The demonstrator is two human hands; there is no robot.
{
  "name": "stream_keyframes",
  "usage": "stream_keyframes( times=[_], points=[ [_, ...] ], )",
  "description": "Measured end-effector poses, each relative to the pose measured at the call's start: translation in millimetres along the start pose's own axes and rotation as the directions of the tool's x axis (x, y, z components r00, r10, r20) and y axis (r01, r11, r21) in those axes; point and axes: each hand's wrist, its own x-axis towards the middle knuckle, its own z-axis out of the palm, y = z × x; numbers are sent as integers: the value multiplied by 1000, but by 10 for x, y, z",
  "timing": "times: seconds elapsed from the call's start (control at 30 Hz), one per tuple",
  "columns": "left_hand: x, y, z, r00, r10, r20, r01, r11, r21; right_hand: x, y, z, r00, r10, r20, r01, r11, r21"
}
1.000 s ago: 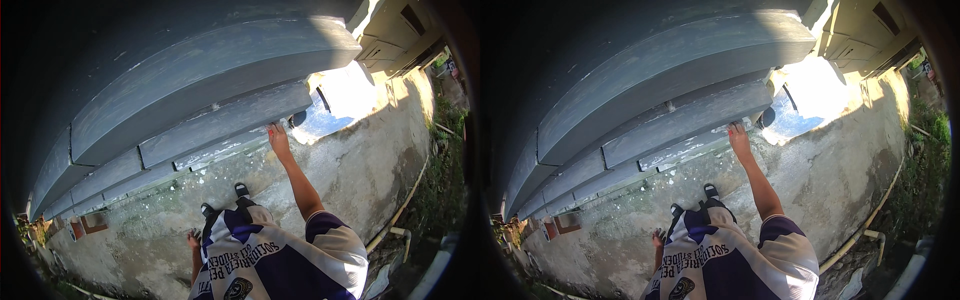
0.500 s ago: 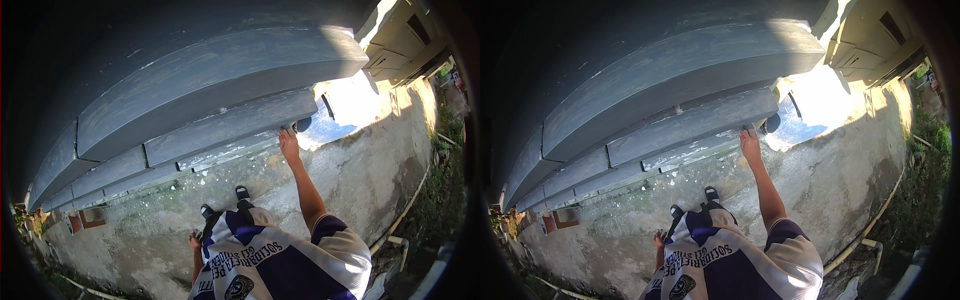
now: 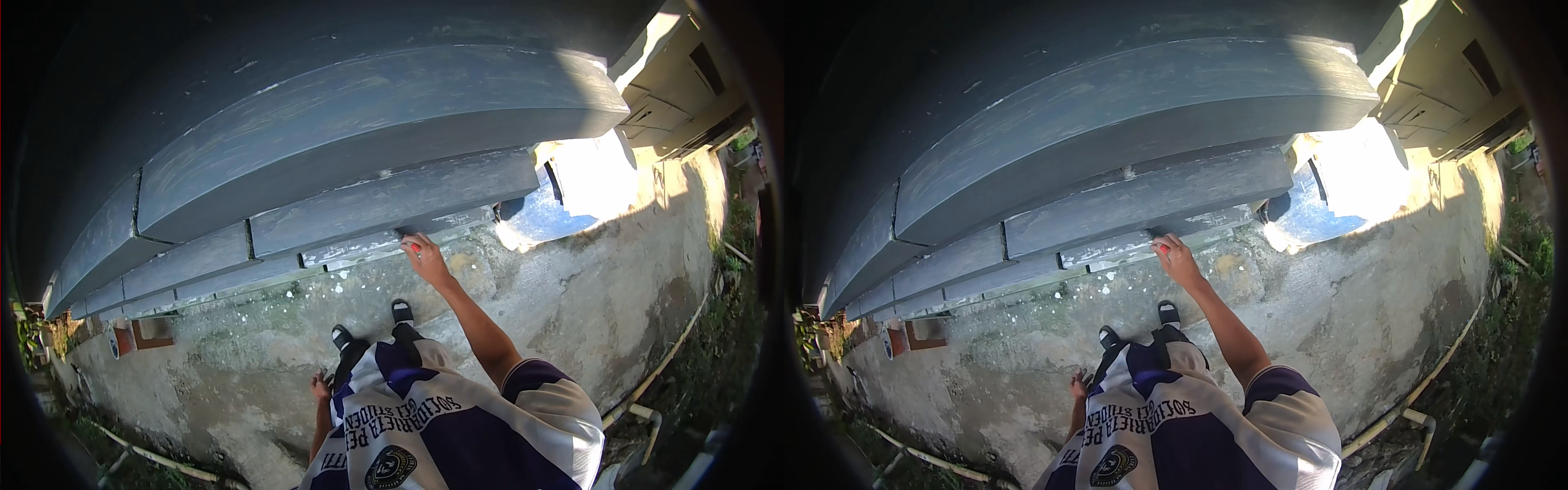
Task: Using a trowel to apply grey plaster or paint to a concrete wall.
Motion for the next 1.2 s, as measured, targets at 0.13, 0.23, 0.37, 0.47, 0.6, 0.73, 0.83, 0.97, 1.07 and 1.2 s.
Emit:
stream_keyframes(
  times=[0.13,0.23,0.37,0.47,0.6,0.73,0.83,0.97,1.07,1.2],
  points=[
    [-55,-58,-157,999,48,-20,-49,996,-69,12,322,-685,954,-80,-290,-53,904,-425],
    [-58,-49,-300,998,50,-43,-53,996,-77,-15,609,-879,957,-51,-286,-155,744,-650],
    [-56,84,-440,997,-15,-80,11,999,-50,3,429,-259,989,-67,-134,-49,699,-713],
    [1,205,-451,999,19,-26,-19,1000,10,-48,80,569,999,-34,-33,3,725,-689],
    [122,386,-537,999,25,21,-26,999,43,-190,-623,1649,997,-73,8,70,904,-421],
    [334,541,-828,1000,31,3,-31,999,20,-134,-1227,2154,989,133,-66,-120,979,165],
    [469,584,-1161,999,52,-5,-51,998,23,-153,-1351,2108,983,124,-138,-107,986,125],
    [753,605,-1456,1000,16,3,-16,1000,2,-222,-756,1575,950,-47,-309,-74,927,-368],
    [964,505,-1817,1000,4,18,-3,1000,-13,-216,-676,1518,972,-19,-235,-124,806,-578],
    [1157,475,-2190,999,-28,41,33,990,-134,-131,-956,2201,997,79,-21,-74,780,-621]
  ],
)
